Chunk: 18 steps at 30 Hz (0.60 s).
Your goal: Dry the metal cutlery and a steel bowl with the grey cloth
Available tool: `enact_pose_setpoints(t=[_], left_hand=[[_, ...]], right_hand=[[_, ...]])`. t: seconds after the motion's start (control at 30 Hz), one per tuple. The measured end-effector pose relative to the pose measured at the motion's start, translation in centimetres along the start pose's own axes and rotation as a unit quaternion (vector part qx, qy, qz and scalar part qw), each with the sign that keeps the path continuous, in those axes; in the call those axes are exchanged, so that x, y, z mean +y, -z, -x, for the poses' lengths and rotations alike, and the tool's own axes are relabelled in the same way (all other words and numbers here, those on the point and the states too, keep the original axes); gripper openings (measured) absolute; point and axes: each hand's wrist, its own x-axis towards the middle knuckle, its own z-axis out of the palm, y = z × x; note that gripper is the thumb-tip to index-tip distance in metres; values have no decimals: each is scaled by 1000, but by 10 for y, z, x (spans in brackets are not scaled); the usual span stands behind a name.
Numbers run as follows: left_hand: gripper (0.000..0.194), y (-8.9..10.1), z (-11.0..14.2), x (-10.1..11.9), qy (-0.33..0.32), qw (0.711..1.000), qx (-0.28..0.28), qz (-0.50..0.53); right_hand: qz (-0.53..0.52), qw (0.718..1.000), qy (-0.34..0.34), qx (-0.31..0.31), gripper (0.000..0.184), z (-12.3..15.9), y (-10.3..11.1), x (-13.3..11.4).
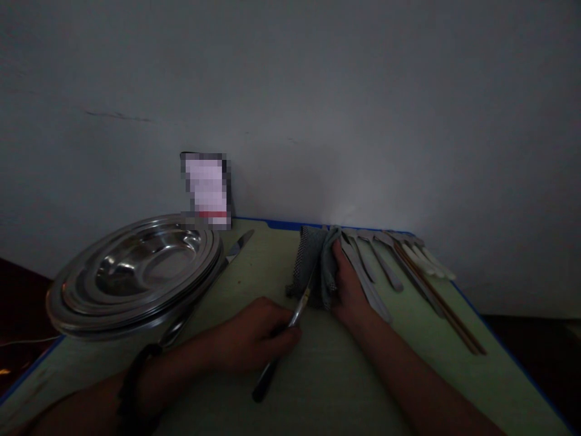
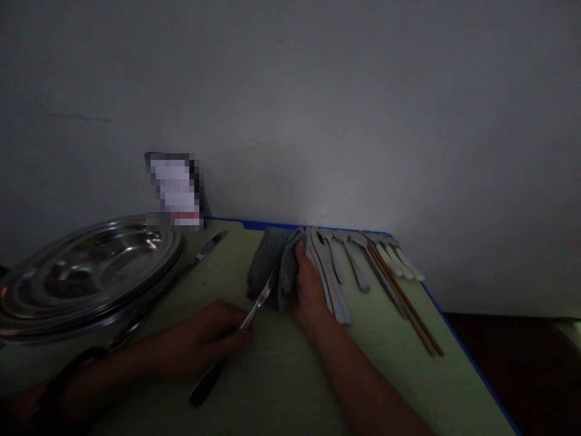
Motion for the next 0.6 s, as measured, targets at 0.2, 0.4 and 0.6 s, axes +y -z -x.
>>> enact_pose_setpoints(t=[0.2,0.4,0.6], left_hand=[[39,2,2,3,47,997,29,53],[45,2,1,3,68,994,32,73],[41,2,-1,4,56,996,33,67]], right_hand=[[-5,999,33,-35,36,-1,0,0],[-35,999,18,-37,37,0,2,0],[-38,999,2,-20,31,1,-1,1]])
